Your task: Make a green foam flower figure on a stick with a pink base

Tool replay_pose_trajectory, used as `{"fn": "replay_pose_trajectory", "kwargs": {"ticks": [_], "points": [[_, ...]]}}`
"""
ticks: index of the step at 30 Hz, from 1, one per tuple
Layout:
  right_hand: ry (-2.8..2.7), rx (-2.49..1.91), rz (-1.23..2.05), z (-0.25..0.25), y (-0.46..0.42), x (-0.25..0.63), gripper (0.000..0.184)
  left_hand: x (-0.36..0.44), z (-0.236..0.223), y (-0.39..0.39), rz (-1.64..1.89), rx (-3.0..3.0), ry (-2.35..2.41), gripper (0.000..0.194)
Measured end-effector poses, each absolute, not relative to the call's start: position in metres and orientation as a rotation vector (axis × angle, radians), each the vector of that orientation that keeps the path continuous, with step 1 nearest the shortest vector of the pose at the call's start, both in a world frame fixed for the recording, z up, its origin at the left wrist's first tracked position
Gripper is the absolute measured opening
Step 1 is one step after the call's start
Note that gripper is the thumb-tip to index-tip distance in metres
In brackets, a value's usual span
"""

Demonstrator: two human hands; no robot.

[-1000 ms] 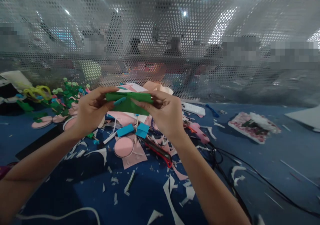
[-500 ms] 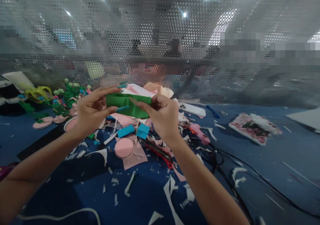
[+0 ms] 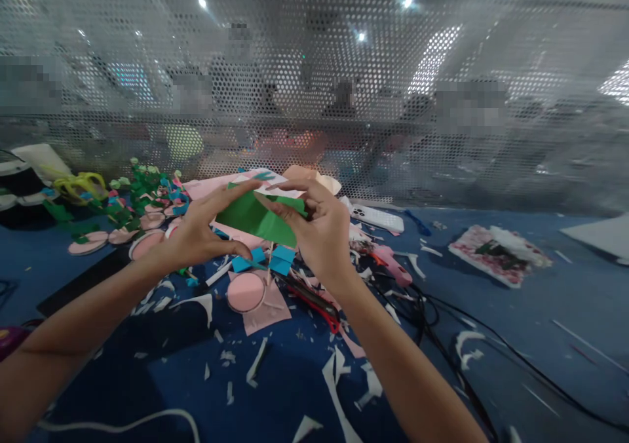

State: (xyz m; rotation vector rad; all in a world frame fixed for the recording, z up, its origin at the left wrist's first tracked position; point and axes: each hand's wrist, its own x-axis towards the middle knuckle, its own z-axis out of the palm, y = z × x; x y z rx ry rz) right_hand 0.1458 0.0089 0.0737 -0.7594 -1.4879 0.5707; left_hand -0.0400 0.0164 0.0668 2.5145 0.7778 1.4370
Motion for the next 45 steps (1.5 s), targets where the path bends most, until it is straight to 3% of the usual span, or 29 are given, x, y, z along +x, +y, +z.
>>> {"fn": "replay_pose_trajectory", "kwargs": {"ticks": [5,9,15,19,23,29,34,45], "points": [[-1.556,-0.622,0.793,0.075,0.013,0.151,0.049,-0.041,0.065,0.017,1.654,2.521,0.855,0.047],[-1.588,-0.468,0.973,0.072,0.016,0.151,0.064,-0.039,0.059,0.020,1.690,2.293,0.703,0.067],[-1.463,-0.515,0.845,0.066,0.027,0.148,0.045,-0.034,0.049,0.023,1.553,2.174,0.423,0.095],[-1.371,-0.525,0.775,0.071,0.027,0.151,0.040,-0.028,0.049,0.022,1.618,1.950,0.279,0.069],[-1.429,-0.672,0.727,0.081,0.019,0.159,0.040,-0.028,0.058,0.020,1.745,1.572,0.471,0.040],[-1.641,-0.755,0.779,0.092,0.013,0.170,0.038,-0.039,0.077,0.018,1.469,1.520,0.702,0.071],[-1.696,-0.797,0.955,0.088,0.014,0.165,0.042,-0.038,0.077,0.019,1.442,1.451,0.911,0.040],[-1.534,-0.840,1.016,0.089,0.015,0.160,0.029,-0.040,0.074,0.019,1.506,1.533,0.923,0.031]]}}
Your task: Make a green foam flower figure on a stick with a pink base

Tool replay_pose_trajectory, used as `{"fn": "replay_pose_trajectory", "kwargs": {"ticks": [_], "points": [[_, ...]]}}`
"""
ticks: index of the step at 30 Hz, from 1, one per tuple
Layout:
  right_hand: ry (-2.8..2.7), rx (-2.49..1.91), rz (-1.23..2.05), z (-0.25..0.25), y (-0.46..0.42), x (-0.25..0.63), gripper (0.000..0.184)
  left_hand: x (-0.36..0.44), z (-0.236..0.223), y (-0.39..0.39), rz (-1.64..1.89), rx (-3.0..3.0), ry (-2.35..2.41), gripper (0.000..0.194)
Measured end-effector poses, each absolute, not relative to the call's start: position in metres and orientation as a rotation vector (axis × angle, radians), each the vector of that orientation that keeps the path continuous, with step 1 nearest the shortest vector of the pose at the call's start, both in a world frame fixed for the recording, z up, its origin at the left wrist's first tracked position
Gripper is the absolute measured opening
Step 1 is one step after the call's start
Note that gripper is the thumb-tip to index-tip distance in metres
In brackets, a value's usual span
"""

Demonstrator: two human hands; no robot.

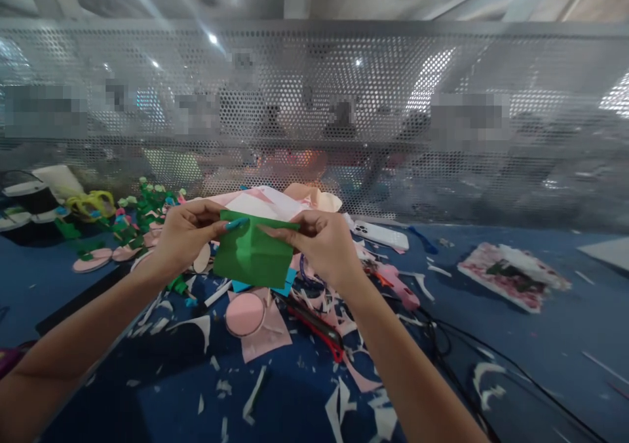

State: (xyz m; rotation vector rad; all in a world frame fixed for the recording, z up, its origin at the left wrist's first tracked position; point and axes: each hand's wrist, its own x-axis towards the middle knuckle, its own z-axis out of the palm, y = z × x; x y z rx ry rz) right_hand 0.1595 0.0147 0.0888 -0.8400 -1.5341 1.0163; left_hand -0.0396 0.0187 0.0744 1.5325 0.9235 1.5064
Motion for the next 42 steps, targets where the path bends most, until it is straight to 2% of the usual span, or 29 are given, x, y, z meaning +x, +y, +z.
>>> {"fn": "replay_pose_trajectory", "kwargs": {"ticks": [12,21,29,42], "points": [[-1.592,-0.948,0.883,0.083,0.014,0.161,0.032,-0.040,0.075,0.016,1.662,1.633,1.023,0.028],[-1.615,-0.957,0.857,0.090,0.009,0.162,0.028,-0.039,0.078,0.010,1.647,1.631,1.060,0.027],[-1.652,-0.971,0.823,0.089,0.010,0.164,0.031,-0.036,0.079,0.006,1.625,1.580,1.039,0.034],[-1.705,-0.948,0.819,0.092,0.008,0.165,0.028,-0.036,0.079,0.004,1.646,1.642,1.055,0.029]]}}
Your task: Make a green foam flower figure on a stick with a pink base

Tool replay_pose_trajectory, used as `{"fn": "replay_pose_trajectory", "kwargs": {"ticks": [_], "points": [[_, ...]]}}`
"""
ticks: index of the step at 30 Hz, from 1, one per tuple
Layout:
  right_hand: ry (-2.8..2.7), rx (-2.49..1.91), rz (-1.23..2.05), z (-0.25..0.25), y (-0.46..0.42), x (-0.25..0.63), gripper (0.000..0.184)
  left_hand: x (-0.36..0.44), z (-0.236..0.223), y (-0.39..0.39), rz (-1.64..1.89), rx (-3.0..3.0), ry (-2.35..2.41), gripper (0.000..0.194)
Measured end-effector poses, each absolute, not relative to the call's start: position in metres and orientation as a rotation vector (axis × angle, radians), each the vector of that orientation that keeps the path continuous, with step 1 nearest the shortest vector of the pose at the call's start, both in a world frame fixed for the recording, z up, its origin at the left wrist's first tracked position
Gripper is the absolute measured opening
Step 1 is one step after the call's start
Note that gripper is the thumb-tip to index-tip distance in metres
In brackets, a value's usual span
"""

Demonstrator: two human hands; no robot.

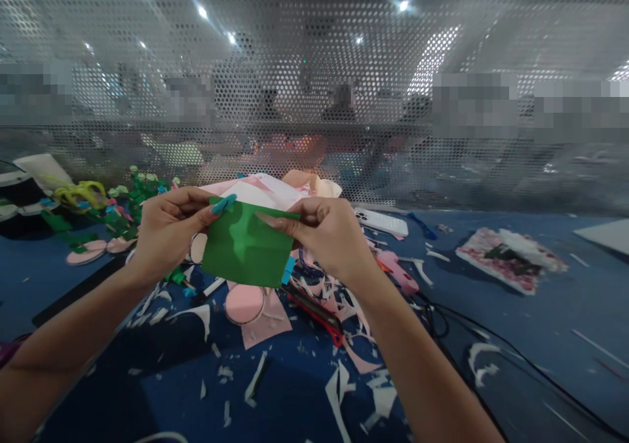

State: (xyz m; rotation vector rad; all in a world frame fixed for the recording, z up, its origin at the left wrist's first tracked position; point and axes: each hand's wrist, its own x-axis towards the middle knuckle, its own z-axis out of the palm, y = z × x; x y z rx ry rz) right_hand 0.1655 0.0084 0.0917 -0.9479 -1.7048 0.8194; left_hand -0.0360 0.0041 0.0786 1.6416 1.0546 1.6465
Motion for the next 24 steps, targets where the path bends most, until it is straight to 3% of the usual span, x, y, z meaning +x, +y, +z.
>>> {"fn": "replay_pose_trajectory", "kwargs": {"ticks": [16,24], "points": [[-2.128,-0.936,0.782,0.094,-0.003,0.165,0.037,-0.027,0.073,-0.010,1.616,2.070,1.085,0.007],[-2.231,-0.853,0.497,0.086,0.002,0.158,0.041,-0.023,0.071,-0.012,1.454,2.079,1.001,0.006]]}}
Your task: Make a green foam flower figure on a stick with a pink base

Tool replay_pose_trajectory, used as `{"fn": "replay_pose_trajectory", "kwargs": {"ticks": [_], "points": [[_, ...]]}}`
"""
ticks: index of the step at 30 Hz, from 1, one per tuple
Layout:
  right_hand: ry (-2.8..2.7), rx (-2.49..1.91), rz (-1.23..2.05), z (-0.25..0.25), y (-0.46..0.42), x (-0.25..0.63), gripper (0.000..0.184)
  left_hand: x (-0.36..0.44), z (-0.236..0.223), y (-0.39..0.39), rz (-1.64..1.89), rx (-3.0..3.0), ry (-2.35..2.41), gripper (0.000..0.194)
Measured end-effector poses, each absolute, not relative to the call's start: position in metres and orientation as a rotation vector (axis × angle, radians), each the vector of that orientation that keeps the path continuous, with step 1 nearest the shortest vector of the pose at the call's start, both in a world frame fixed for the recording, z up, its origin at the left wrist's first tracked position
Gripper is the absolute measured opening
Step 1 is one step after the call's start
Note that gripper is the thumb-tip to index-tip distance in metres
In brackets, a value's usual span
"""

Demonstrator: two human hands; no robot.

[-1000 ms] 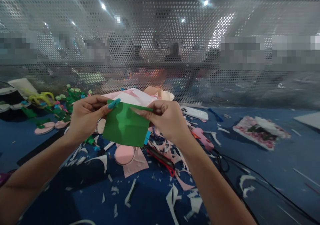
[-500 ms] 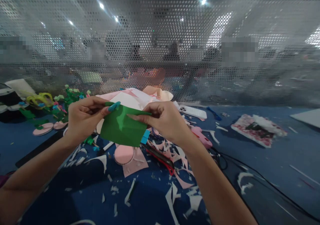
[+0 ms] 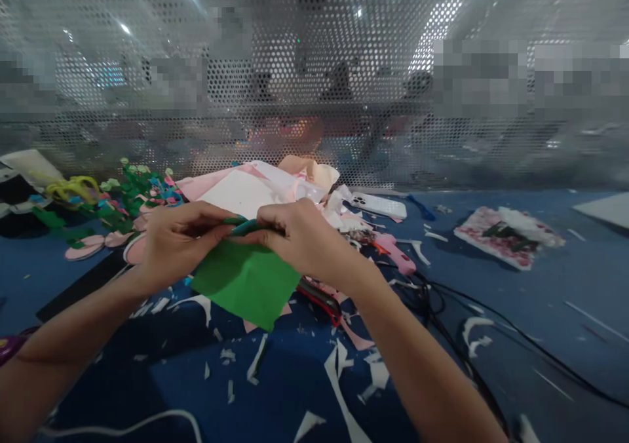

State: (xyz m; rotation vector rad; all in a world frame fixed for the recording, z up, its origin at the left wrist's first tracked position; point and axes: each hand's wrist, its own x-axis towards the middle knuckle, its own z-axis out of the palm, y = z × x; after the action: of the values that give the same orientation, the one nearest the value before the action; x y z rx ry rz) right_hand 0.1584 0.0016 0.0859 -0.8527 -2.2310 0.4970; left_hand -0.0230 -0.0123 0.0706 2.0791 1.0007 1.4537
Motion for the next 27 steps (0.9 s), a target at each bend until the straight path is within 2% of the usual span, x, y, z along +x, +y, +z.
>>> {"fn": "replay_pose_trajectory", "kwargs": {"ticks": [8,18,27], "points": [[-2.104,-0.817,0.204,0.084,0.004,0.162,0.038,-0.022,0.075,-0.006,1.135,1.772,1.035,0.031],[-1.890,-0.766,-0.208,0.084,0.001,0.162,0.037,-0.021,0.074,-0.001,1.187,1.715,1.009,0.038],[-1.741,-0.719,-0.446,0.082,0.004,0.161,0.032,-0.024,0.077,0.001,1.297,1.641,0.967,0.032]]}}
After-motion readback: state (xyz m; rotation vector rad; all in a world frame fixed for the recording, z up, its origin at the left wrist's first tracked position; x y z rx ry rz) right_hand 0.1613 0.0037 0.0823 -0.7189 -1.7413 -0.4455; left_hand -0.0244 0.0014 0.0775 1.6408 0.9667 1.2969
